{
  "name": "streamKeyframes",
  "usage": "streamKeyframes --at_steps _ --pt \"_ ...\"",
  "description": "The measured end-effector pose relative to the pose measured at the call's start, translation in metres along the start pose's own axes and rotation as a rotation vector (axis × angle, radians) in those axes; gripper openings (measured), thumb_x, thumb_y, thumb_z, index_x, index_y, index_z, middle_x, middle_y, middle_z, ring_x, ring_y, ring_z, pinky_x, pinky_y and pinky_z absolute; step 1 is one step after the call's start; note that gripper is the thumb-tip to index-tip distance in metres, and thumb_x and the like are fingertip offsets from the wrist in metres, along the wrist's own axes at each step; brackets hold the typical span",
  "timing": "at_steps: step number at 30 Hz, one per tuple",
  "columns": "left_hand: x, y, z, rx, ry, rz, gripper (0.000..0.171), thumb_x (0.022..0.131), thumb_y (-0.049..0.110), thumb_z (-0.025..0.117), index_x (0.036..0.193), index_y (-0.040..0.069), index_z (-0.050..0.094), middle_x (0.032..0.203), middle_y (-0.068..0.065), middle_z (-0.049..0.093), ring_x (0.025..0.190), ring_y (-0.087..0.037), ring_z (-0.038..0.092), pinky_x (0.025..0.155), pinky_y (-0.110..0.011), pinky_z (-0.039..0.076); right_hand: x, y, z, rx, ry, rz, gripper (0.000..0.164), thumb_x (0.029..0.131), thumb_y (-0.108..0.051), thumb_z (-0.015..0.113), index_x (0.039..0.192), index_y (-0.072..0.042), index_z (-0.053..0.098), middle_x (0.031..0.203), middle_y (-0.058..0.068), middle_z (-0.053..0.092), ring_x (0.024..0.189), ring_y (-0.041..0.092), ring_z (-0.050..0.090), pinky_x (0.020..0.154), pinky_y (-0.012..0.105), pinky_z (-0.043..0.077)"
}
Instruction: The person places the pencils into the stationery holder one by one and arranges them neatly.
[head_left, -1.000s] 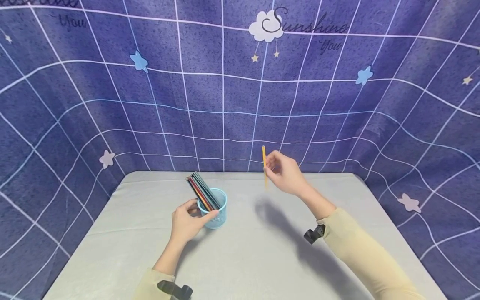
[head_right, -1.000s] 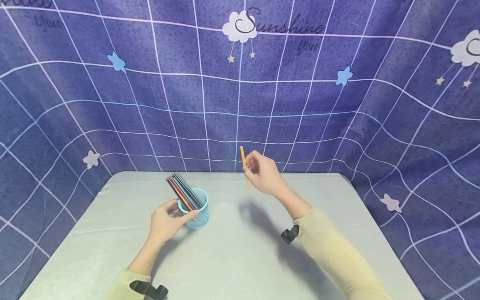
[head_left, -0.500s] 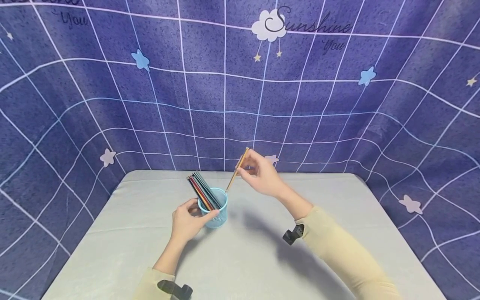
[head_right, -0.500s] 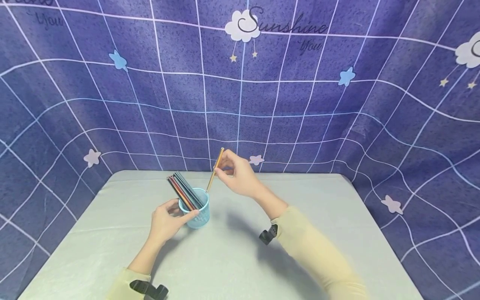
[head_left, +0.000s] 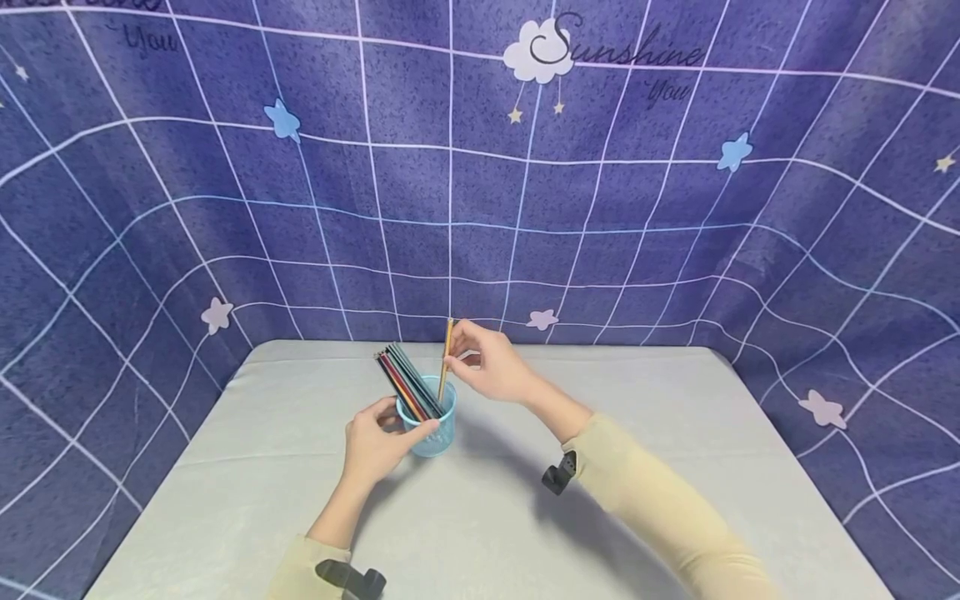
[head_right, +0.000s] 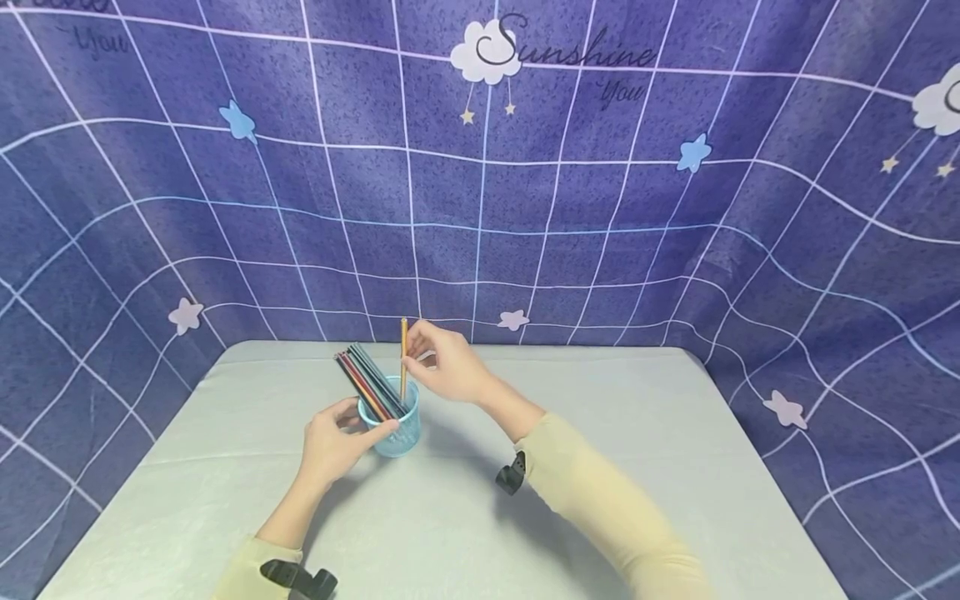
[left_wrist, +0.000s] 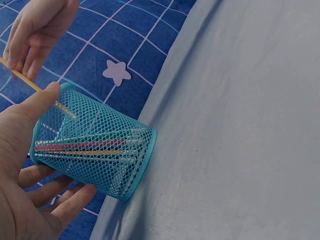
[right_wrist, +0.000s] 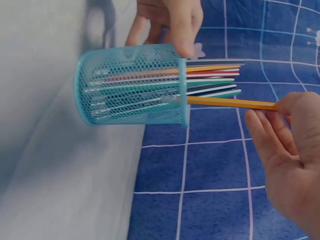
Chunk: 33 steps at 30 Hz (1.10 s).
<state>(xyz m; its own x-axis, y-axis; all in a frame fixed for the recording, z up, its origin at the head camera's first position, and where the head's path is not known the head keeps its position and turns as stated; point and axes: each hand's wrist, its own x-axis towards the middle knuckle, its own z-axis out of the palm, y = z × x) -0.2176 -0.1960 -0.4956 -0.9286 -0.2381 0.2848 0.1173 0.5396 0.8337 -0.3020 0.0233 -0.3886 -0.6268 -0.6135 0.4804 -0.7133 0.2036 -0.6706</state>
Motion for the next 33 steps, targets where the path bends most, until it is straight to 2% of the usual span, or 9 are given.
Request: streamKeyframes --at_steps 3,9,13,24,33 --pt "0.001 0.001 0.0 0.002 -0.003 -0.002 0.058 0.072 0.046 0.099 0.114 0.013 0.078 0.105 -0.008 0.083 0.096 -0.028 0.082 0.087 -0.046 0.069 0.002 0.003 0.003 -0.04 -0.036 0.012 0.012 0.1 -0.002 0.07 0.105 -0.005 0.06 0.101 0.011 0.074 0.097 0.023 0.076 0.087 0.031 0.069" --pt "0.003 0.002 0.001 -0.008 -0.002 0.012 0.057 0.073 0.045 0.099 0.113 0.011 0.078 0.104 -0.01 0.083 0.095 -0.029 0.082 0.085 -0.044 0.069 0.003 0.011 0.009 -0.146 -0.085 0.011 0.013 0.099 -0.005 0.073 0.106 -0.005 0.062 0.097 0.009 0.076 0.092 0.019 0.076 0.08 0.017 0.065" --pt "0.002 0.001 0.001 -0.008 0.001 0.016 0.057 0.073 0.044 0.099 0.114 0.011 0.078 0.104 -0.009 0.083 0.094 -0.028 0.082 0.083 -0.042 0.07 0.005 0.014 0.015 -0.198 -0.121 0.009 0.014 0.097 -0.005 0.074 0.105 -0.005 0.063 0.095 0.008 0.076 0.087 0.016 0.076 0.077 0.012 0.062" --pt "0.001 0.001 0.0 -0.006 -0.004 0.008 0.057 0.071 0.044 0.1 0.115 0.013 0.078 0.104 -0.007 0.083 0.092 -0.024 0.082 0.082 -0.038 0.069 0.011 0.012 0.034 -0.377 -0.205 0.027 0.012 0.098 -0.006 0.074 0.101 -0.005 0.063 0.093 0.008 0.078 0.085 0.016 0.077 0.074 0.01 0.059" --pt "-0.001 0.0 -0.002 -0.008 -0.025 -0.01 0.061 0.074 0.045 0.098 0.121 0.013 0.077 0.11 -0.009 0.083 0.099 -0.027 0.081 0.085 -0.039 0.069 0.023 0.008 0.047 -0.478 -0.207 0.032 0.011 0.097 -0.005 0.075 0.1 -0.004 0.065 0.094 0.009 0.078 0.087 0.018 0.077 0.077 0.018 0.063"
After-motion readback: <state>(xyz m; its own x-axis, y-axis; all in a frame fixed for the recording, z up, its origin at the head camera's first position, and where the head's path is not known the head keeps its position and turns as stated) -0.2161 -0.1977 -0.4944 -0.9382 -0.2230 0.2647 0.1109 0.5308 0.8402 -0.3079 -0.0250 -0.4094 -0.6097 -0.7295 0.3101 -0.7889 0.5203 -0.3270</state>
